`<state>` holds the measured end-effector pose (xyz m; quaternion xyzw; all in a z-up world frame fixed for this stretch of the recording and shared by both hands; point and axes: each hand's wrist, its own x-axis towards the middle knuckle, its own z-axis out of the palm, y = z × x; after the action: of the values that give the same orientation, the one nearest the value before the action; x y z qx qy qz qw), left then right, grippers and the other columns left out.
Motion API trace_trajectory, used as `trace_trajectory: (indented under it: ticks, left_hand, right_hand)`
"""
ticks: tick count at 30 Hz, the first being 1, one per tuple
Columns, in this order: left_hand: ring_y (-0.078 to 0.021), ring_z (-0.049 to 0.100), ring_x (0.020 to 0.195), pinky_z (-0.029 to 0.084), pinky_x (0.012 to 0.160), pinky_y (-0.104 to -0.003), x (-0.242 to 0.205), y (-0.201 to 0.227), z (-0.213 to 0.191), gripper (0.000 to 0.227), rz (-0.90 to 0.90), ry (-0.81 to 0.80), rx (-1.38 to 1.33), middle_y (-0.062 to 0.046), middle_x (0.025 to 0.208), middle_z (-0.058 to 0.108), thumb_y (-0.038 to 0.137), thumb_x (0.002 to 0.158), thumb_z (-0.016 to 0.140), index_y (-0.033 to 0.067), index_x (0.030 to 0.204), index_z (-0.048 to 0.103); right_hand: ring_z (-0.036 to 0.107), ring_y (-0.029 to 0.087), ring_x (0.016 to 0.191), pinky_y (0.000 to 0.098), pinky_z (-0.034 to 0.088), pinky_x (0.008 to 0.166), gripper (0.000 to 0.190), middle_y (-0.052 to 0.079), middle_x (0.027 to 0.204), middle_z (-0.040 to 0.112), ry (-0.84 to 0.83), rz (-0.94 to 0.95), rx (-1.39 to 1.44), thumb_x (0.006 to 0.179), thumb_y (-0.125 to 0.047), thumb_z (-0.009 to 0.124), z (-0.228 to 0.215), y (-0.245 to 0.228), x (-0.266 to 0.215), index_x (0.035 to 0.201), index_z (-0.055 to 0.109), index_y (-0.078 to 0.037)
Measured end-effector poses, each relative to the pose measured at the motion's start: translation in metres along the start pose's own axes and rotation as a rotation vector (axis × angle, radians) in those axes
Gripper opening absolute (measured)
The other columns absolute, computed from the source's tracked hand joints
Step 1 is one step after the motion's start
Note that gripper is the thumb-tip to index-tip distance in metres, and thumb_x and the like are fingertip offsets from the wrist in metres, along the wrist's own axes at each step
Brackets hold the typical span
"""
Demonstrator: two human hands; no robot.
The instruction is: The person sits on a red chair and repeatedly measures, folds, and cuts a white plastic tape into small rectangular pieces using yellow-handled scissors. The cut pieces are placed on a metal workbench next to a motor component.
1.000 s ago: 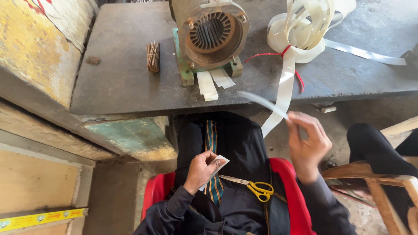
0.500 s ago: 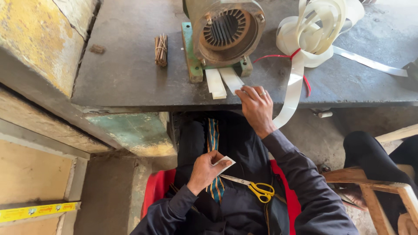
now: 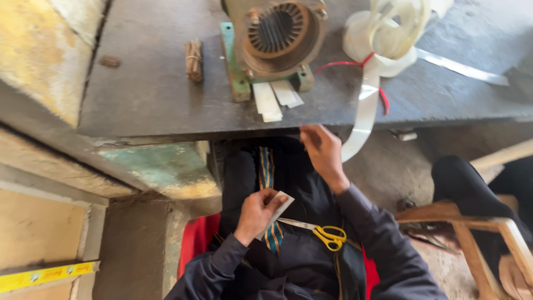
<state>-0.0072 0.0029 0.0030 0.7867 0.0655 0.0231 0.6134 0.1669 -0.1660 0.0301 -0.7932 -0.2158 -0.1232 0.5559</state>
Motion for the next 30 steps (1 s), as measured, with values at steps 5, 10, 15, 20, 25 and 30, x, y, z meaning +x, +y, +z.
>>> trace_trajectory:
  ticks: [5,10,15,20,25,30]
  left_hand:
    - [-0.0119,0.065,0.061,0.051,0.059,-0.028,-0.001,0.005,0.001,0.033,0.029,-0.007,0.015,-0.003,0.069,0.072,0.038,0.091,0.074,0.0053,0.093,0.077]
    - [-0.0115,0.066,0.063,0.052,0.061,-0.028,-0.002,-0.005,0.007,0.034,-0.013,-0.039,-0.002,-0.002,0.071,0.073,0.04,0.09,0.074,0.0057,0.092,0.077]
    - [-0.01,0.066,0.077,0.053,0.07,-0.026,0.004,-0.012,0.023,0.037,-0.059,-0.255,-0.274,-0.003,0.086,0.073,0.038,0.096,0.07,0.0028,0.105,0.075]
    - [-0.0136,0.061,0.124,0.056,0.093,-0.037,0.027,0.015,0.069,0.039,-0.288,-0.541,-0.863,0.003,0.141,0.059,0.036,0.093,0.061,0.0133,0.125,0.064]
    - [-0.0274,0.052,0.137,0.048,0.106,-0.049,0.054,0.064,0.087,0.031,0.112,-0.442,-1.49,-0.012,0.155,0.053,0.033,0.104,0.065,0.0069,0.118,0.058]
    - [-0.0313,0.054,0.131,0.043,0.117,-0.049,0.034,0.064,0.009,0.046,0.231,-0.029,-1.203,-0.015,0.136,0.058,0.016,0.086,0.073,0.0083,0.131,0.067]
  right_hand:
    - [0.057,0.014,0.071,0.0295,0.045,0.056,0.047,0.005,0.09,0.064,0.425,0.592,0.175,0.087,-0.009,0.075,-0.034,0.108,-0.057,0.128,0.055,0.002]
    - [0.061,0.023,0.09,0.0316,0.051,0.073,0.072,0.02,0.103,0.064,0.276,0.226,-0.389,0.065,-0.012,0.091,-0.069,0.163,-0.061,0.127,0.061,0.01]
    - [0.054,0.021,0.077,0.0368,0.043,0.068,0.03,0.018,0.1,0.074,0.091,0.628,0.165,0.092,-0.016,0.079,-0.061,0.102,-0.03,0.115,0.077,0.004]
    - [0.074,0.018,0.088,0.0342,0.061,0.078,0.027,0.012,0.101,0.075,0.043,0.466,0.835,0.095,-0.014,0.071,-0.082,-0.003,-0.014,0.118,0.068,0.0]
    - [0.074,0.018,0.089,0.0343,0.061,0.08,0.027,0.009,0.099,0.073,0.092,0.493,1.051,0.099,-0.013,0.065,-0.117,-0.046,-0.016,0.124,0.065,-0.002]
    - [0.071,0.018,0.087,0.0335,0.058,0.075,0.025,0.007,0.104,0.075,0.216,0.49,1.038,0.106,-0.018,0.063,-0.159,0.009,-0.021,0.124,0.065,-0.001]
